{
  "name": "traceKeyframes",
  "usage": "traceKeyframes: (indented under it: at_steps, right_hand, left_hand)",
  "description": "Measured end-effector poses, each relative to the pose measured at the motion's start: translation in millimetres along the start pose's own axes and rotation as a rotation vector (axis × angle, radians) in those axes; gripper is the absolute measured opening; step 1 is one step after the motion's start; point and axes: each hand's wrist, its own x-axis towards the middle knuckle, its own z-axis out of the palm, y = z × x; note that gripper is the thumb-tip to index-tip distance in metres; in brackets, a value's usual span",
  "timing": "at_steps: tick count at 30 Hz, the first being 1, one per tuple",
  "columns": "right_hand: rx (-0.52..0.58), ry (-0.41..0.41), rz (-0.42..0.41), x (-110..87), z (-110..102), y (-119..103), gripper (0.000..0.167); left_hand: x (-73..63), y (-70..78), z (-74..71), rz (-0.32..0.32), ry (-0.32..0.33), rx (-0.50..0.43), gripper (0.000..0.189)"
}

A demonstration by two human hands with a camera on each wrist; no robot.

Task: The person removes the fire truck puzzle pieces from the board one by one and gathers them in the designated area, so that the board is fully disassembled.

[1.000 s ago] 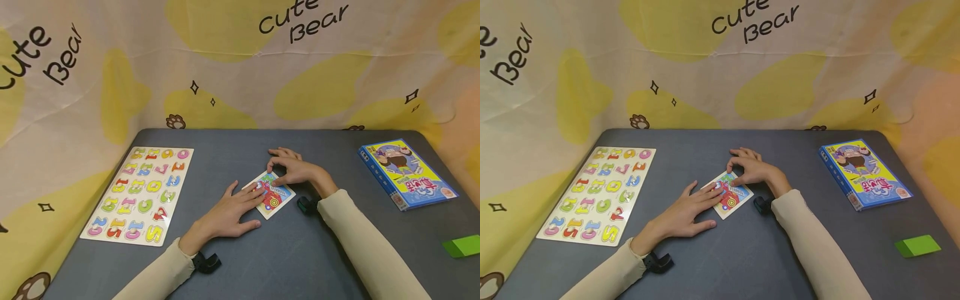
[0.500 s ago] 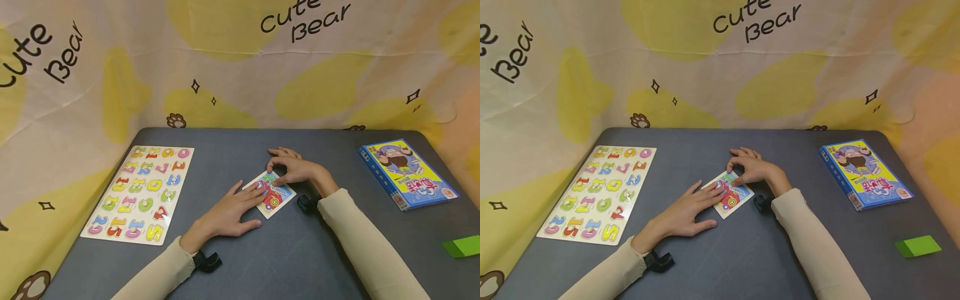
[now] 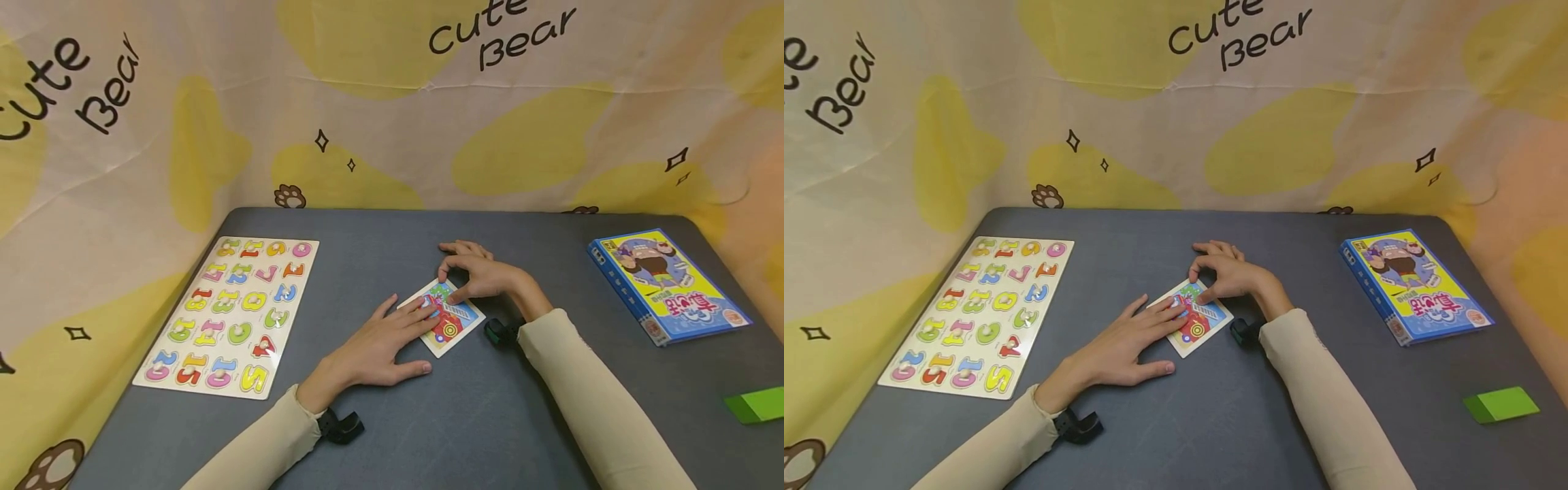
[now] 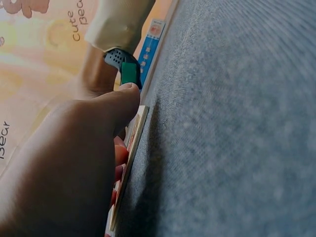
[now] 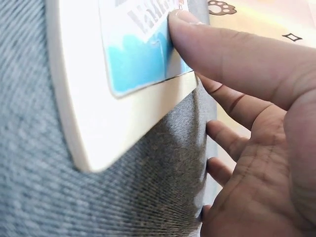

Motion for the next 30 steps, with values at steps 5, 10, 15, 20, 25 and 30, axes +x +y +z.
traceKeyframes:
  at_steps: [5,10,15,20,25,30]
  right_hand:
    - [0.024,0.008,-0.005,-1.4,1,3,0.026]
    - [0.034,0.015,-0.016,-3.5,1,7,0.027]
    - [0.066,0.037,-0.039,-6.7,5,15,0.037]
    - [0.077,0.105,-0.081,-10.7,12,22,0.044]
    - [0.051,0.170,-0.106,-13.8,19,26,0.043]
    - [0.062,0.202,-0.104,-16.0,22,25,0.037]
  left_hand:
    - [0.7,0.8,0.5,-0.010,-0.010,-0.020,0.077]
    - [2.1,1.6,-0.1,-0.021,-0.029,-0.024,0.078]
    - [1.9,2.0,-0.9,-0.026,-0.033,-0.023,0.078]
    - [1.3,1.5,-0.7,-0.025,-0.030,-0.032,0.078]
    - [0.6,1.7,-1.0,-0.016,-0.027,-0.040,0.077]
    - [0.0,2.2,-2.4,-0.017,-0.022,-0.056,0.077]
